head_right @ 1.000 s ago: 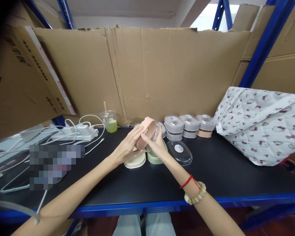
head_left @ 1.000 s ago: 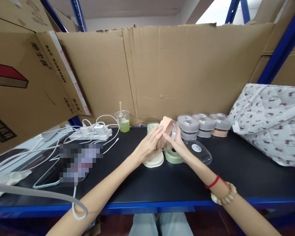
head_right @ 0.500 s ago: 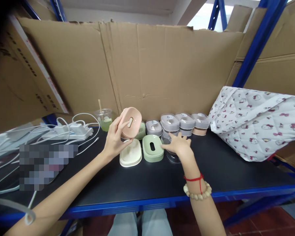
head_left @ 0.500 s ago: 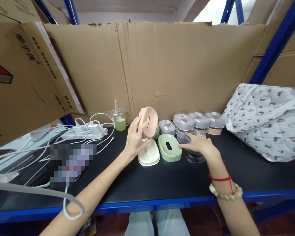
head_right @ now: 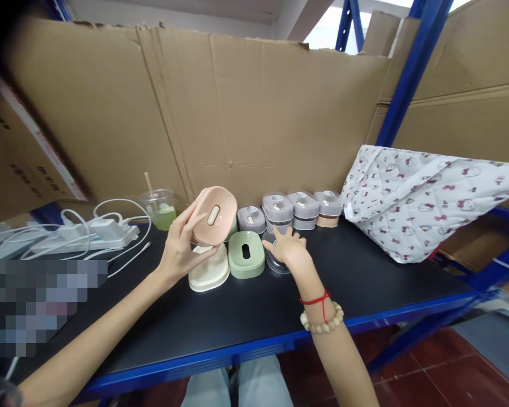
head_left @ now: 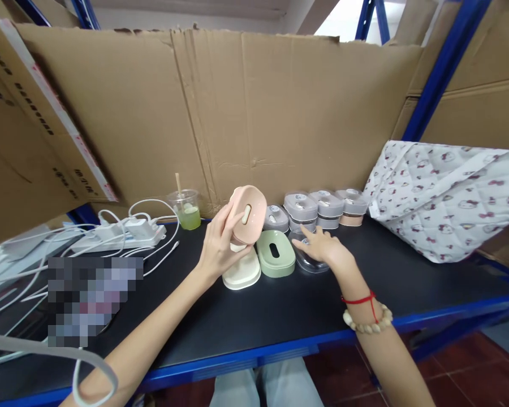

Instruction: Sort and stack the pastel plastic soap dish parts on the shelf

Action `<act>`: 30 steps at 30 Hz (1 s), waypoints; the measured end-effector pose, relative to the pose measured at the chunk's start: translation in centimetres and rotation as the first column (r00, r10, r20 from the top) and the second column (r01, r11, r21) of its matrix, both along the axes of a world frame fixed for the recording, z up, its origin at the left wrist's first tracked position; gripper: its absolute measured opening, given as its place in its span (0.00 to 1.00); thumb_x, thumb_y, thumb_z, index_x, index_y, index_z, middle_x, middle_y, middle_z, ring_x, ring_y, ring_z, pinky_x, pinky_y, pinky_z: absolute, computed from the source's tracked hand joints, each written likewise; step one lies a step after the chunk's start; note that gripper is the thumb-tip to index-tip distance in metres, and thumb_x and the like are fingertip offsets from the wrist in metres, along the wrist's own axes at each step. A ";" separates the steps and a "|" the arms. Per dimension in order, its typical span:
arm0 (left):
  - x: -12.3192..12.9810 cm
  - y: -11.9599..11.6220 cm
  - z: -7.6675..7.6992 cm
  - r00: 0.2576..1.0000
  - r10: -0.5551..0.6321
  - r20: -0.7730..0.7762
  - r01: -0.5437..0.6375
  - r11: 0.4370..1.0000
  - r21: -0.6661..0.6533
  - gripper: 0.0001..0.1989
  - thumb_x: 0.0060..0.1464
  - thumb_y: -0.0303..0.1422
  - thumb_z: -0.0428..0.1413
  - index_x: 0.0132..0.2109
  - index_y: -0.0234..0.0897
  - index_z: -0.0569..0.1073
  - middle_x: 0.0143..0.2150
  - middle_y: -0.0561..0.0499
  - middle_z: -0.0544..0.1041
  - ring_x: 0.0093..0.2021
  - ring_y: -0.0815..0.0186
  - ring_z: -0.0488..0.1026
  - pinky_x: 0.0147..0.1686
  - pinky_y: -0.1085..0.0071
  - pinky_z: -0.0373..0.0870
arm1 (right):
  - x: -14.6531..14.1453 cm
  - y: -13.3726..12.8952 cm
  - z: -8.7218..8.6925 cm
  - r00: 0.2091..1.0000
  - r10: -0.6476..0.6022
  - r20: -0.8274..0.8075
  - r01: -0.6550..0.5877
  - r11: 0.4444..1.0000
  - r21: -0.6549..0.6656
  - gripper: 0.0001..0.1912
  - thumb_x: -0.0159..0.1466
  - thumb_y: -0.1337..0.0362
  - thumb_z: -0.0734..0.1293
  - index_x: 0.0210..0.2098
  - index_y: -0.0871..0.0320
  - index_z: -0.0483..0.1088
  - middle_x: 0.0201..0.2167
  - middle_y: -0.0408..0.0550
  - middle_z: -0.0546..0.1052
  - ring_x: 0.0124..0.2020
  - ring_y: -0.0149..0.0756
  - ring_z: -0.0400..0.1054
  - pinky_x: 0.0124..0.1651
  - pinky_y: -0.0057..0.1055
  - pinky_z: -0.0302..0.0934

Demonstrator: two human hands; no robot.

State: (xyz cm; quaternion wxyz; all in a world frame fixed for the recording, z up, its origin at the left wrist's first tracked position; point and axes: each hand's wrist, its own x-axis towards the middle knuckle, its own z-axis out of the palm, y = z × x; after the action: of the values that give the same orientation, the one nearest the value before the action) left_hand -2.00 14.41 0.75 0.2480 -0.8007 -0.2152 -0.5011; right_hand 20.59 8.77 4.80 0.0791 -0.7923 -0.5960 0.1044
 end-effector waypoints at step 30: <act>1.7 -2.9 2.5 0.592 -0.021 0.806 0.806 0.042 -0.591 0.39 0.37 0.49 0.64 0.55 0.36 0.64 0.57 0.41 0.64 0.50 0.58 0.69 0.43 0.70 0.69 | -5.6 0.1 -1.8 0.209 0.408 -0.889 -0.218 0.905 0.364 0.51 0.47 0.45 0.65 0.65 0.54 0.45 0.59 0.53 0.62 0.55 0.45 0.62 0.51 0.38 0.60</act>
State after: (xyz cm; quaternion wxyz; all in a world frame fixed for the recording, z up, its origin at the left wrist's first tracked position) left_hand -0.29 11.48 3.24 -0.5601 -0.5789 -0.2705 -0.5272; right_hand 15.04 8.82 2.97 0.4579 -0.4237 -0.5826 0.5209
